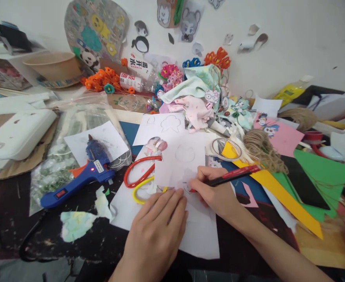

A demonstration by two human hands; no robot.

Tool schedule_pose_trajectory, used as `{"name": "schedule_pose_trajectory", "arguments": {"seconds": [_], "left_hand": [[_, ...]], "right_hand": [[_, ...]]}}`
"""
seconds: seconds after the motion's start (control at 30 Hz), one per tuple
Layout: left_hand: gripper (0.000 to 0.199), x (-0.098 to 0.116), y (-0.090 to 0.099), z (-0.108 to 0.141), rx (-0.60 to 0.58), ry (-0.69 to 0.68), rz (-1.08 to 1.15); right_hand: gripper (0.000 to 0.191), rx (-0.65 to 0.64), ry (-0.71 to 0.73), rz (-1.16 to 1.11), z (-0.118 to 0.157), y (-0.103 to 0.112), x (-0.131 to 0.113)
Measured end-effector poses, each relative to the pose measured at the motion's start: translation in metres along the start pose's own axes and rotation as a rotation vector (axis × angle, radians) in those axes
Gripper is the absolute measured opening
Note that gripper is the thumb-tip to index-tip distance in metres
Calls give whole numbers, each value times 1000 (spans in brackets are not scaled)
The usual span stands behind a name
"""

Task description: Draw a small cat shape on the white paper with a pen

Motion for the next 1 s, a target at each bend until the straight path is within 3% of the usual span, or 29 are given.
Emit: {"name": "schedule_pose_trajectory", "arguments": {"seconds": [1.0], "left_hand": [[25,1,-1,1,-1,10,-17]], "right_hand": [[30,-8,-36,-6,1,0,7]]}}
Point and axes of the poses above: each hand's wrist, its own z-axis away from the middle knuckle, its own y-axis out of the back of the hand, x = y × z, the point moved 7 cm from there along -z, towards the middle knuckle, and after that the axes turned 13 degrees about -z, right-handed, at the moved point
